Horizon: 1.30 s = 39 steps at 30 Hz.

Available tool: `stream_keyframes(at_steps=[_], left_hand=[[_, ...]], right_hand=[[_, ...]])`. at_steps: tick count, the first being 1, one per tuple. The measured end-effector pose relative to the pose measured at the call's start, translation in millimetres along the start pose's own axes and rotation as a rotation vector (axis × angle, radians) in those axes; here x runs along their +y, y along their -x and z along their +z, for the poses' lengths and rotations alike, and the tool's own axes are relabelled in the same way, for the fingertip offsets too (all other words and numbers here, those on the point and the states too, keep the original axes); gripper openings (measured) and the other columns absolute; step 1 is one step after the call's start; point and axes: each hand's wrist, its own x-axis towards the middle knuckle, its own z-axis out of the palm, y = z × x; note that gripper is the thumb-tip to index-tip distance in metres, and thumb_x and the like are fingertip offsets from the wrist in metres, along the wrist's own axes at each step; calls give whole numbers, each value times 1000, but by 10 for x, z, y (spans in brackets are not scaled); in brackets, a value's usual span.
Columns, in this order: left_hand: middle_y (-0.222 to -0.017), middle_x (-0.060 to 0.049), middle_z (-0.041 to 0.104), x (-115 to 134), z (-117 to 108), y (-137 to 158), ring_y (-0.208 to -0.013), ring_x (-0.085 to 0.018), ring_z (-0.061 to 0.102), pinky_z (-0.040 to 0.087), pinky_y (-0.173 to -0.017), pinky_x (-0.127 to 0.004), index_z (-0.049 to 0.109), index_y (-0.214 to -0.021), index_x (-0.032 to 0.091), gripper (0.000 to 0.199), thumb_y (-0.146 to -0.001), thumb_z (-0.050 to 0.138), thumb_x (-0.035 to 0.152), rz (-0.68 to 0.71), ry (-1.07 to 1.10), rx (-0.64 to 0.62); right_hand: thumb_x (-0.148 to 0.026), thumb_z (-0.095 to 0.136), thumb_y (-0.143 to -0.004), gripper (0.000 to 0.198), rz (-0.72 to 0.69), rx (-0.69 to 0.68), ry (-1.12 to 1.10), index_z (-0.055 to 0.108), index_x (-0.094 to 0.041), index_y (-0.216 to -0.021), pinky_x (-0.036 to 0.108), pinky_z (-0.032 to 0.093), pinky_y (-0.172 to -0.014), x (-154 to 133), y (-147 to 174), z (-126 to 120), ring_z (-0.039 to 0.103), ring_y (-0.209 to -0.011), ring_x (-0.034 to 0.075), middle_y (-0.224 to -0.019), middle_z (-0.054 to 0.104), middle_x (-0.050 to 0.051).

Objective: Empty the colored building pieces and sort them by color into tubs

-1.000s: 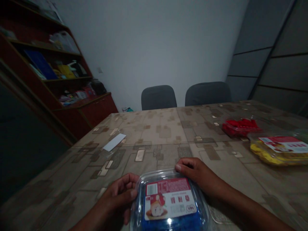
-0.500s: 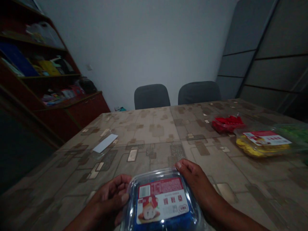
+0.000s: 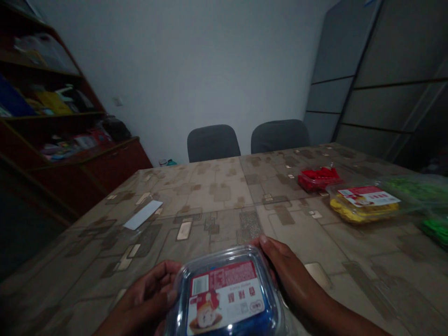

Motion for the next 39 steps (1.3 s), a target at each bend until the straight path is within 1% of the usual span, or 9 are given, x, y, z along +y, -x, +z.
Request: stream_keyframes(at_steps=[4, 7, 11, 18, 23, 29, 32, 35, 39], left_hand=[[-72, -2, 65, -6, -29, 2, -47, -7, 54, 41, -36, -13, 59, -86, 16, 47, -62, 87, 44, -16, -15, 7], [-74, -2, 65, -4, -58, -3, -50, -8, 56, 42, -37, -14, 60, -91, 16, 45, -66, 85, 43, -45, -10, -3], [-71, -2, 64, 6, -56, -6, -49, -8, 54, 40, -36, -13, 62, -95, 16, 38, -75, 78, 44, -75, -18, 39], [-75, -2, 65, 14, -26, 25, -53, -8, 56, 43, -40, -14, 67, -93, 13, 35, -69, 83, 33, -40, 52, 28], [-67, -1, 64, 36, -33, 3, -49, -6, 52, 40, -40, -14, 66, -87, 12, 27, -70, 81, 27, -35, 83, 7], [-69, -2, 64, 36, -37, -15, -52, -9, 56, 42, -41, -15, 68, -88, 12, 26, -69, 81, 24, -78, 121, 12], [-70, -1, 63, 17, -3, 3, -50, -7, 53, 39, -41, -15, 66, -88, 13, 26, -70, 80, 26, -38, 126, 10], [-68, 1, 61, -1, 29, 14, -49, -6, 49, 36, -41, -14, 64, -84, 15, 21, -73, 78, 26, 19, 109, 9], [-71, 1, 61, 22, 33, 34, -52, -7, 52, 39, -45, -16, 63, -87, 14, 19, -75, 75, 23, 17, 92, -2]], right_hand=[[-62, 53, -85, 43, -68, -95, -8, 61, -20, -78, 27, 46, -60, 16, -3, 19, 60, -67, 18, -73, 64, 1], [-60, 57, -82, 41, -77, -74, 17, 61, -20, -75, 27, 45, -59, 8, -21, 44, 59, -64, 17, -71, 63, 0], [-62, 56, -79, 42, -52, -62, 42, 59, -21, -72, 27, 45, -56, -35, -24, 67, 59, -62, 18, -69, 63, 1], [-63, 59, -74, 40, -15, -66, 65, 59, -23, -73, 30, 49, -59, -80, -49, 65, 62, -66, 21, -69, 65, 2], [-67, 63, -70, 45, 7, -35, 17, 59, -22, -70, 29, 47, -54, -57, -68, 94, 57, -59, 18, -66, 63, 1], [-66, 63, -74, 44, -23, -32, -23, 60, -22, -72, 28, 47, -54, -25, -49, 96, 58, -59, 18, -72, 66, 3], [-65, 61, -76, 43, -52, -39, 1, 62, -22, -73, 29, 49, -58, -16, -45, 85, 61, -65, 19, -77, 68, 4], [-65, 59, -77, 43, -56, -26, 11, 65, -22, -78, 30, 49, -57, -5, -59, 87, 61, -64, 20, -74, 68, 3], [-62, 59, -77, 41, -91, -3, 63, 66, -22, -81, 29, 47, -54, -9, -75, 96, 60, -61, 20, -70, 66, 2]])
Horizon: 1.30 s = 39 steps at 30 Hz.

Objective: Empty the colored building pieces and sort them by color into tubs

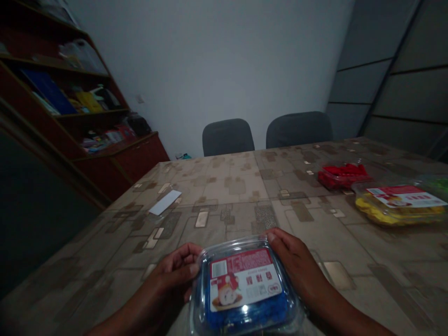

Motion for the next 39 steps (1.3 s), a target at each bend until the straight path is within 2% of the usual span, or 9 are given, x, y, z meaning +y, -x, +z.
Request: stream_keyframes(at_steps=[3, 6, 9, 12, 15, 25, 28, 35, 39], left_hand=[[-75, -1, 62, 37, -5, 40, -58, -10, 56, 44, -48, -17, 62, -93, 15, 21, -83, 70, 31, -64, -53, 11], [-71, 0, 60, 31, -8, 85, -54, -9, 53, 40, -42, -15, 60, -95, 15, 28, -90, 60, 43, -99, -115, 1], [-77, -1, 62, -28, -4, 106, -51, -7, 52, 37, -38, -14, 57, -100, 17, 32, -83, 71, 41, -43, -137, -40], [-90, -4, 64, -86, 11, 111, -59, -12, 61, 47, -46, -20, 55, -103, 19, 41, -74, 80, 35, -35, -58, -80], [-93, -5, 65, -88, 34, 126, -66, -13, 63, 49, -56, -25, 57, -103, 18, 38, -75, 80, 31, -45, 23, -67], [-92, -6, 70, -119, 30, 121, -69, -15, 66, 47, -58, -23, 63, -97, 18, 33, -72, 82, 27, 23, 76, -59], [-87, -6, 71, -150, 31, 90, -67, -16, 67, 50, -60, -26, 63, -96, 19, 36, -69, 84, 29, 47, 62, -64], [-97, -10, 72, -136, 10, 95, -83, -25, 71, 54, -71, -32, 65, -98, 19, 44, -62, 89, 29, 6, 72, -27], [-103, -11, 72, -172, -35, 73, -87, -28, 72, 56, -77, -38, 64, -97, 19, 48, -58, 91, 29, 2, 80, -6]], right_hand=[[-58, 58, -79, 38, 2, -16, 13, 66, -21, -82, 29, 47, -54, -20, 7, 0, 62, -62, 19, -70, 66, 1], [-53, 57, -81, 34, -3, -9, 20, 66, -21, -84, 28, 47, -54, -36, 18, 2, 63, -62, 19, -70, 67, 1], [-53, 59, -79, 33, -13, 7, 27, 67, -21, -85, 29, 48, -53, -35, 31, 5, 64, -61, 20, -69, 68, 1], [-56, 58, -79, 37, -14, 15, 27, 67, -22, -89, 30, 48, -55, -24, 61, -1, 65, -63, 21, -73, 69, 2], [-58, 55, -81, 41, 8, 8, 53, 66, -21, -96, 29, 47, -51, -20, 97, -8, 63, -60, 20, -73, 69, 2], [-62, 51, -84, 45, -62, 4, 44, 65, -21, -94, 30, 51, -60, -27, 141, 1, 66, -70, 22, -79, 70, 4], [-63, 49, -85, 47, -45, -5, 16, 66, -21, -96, 30, 51, -62, -18, 160, -3, 66, -72, 22, -80, 70, 4], [-65, 46, -87, 50, -26, -26, -28, 69, -20, -90, 34, 51, -74, -83, 165, -71, 66, -79, 24, -82, 71, 6], [-66, 48, -84, 52, -7, -6, -32, 71, -20, -90, 34, 51, -68, -94, 163, -91, 65, -76, 26, -75, 69, 6]])
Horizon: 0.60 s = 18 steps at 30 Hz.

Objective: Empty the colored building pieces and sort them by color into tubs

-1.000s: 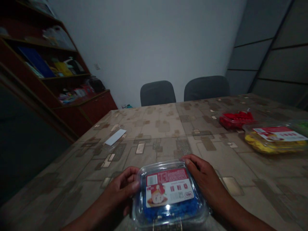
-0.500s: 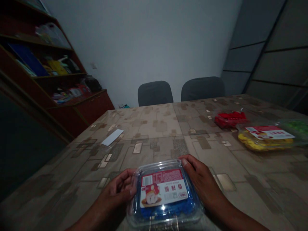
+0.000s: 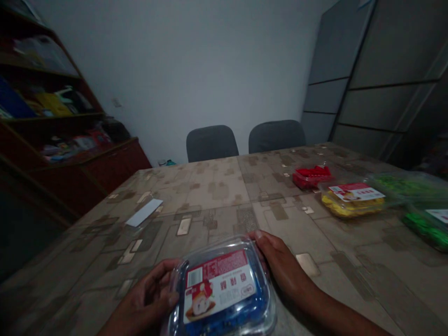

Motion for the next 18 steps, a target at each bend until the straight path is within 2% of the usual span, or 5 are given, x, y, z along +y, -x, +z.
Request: stream_keyframes(at_steps=[4, 10, 15, 18], left_hand=[[-101, -11, 73, -1, 3, -22, -87, -29, 72, 56, -77, -38, 65, -95, 19, 48, -57, 92, 31, 17, -28, 14], [-91, -11, 75, 27, 50, -34, -83, -30, 73, 56, -64, -33, 64, -91, 18, 50, -53, 93, 32, 17, -63, 50], [-92, -10, 74, 15, 46, -23, -73, -25, 72, 54, -62, -31, 63, -96, 18, 49, -57, 92, 27, 10, -44, 68], [-92, -10, 74, 8, 47, -23, -66, -21, 71, 50, -54, -27, 61, -100, 18, 48, -63, 89, 28, -21, -15, 58]], right_hand=[[-67, 47, -84, 55, 30, 31, -25, 70, -19, -96, 34, 51, -65, 51, 0, 10, 65, -75, 26, -70, 67, 4], [-60, 49, -89, 43, -94, -53, -49, 66, -20, -86, 32, 49, -75, 126, -11, 15, 63, -83, 22, -83, 67, 4], [-47, 52, -90, 32, -54, -91, -34, 64, -21, -104, 29, 47, -63, 139, -18, 27, 62, -72, 19, -84, 68, 3], [-45, 47, -92, 34, -83, -97, 21, 63, -21, -112, 31, 48, -67, 146, 3, 15, 65, -81, 21, -95, 70, 5]])
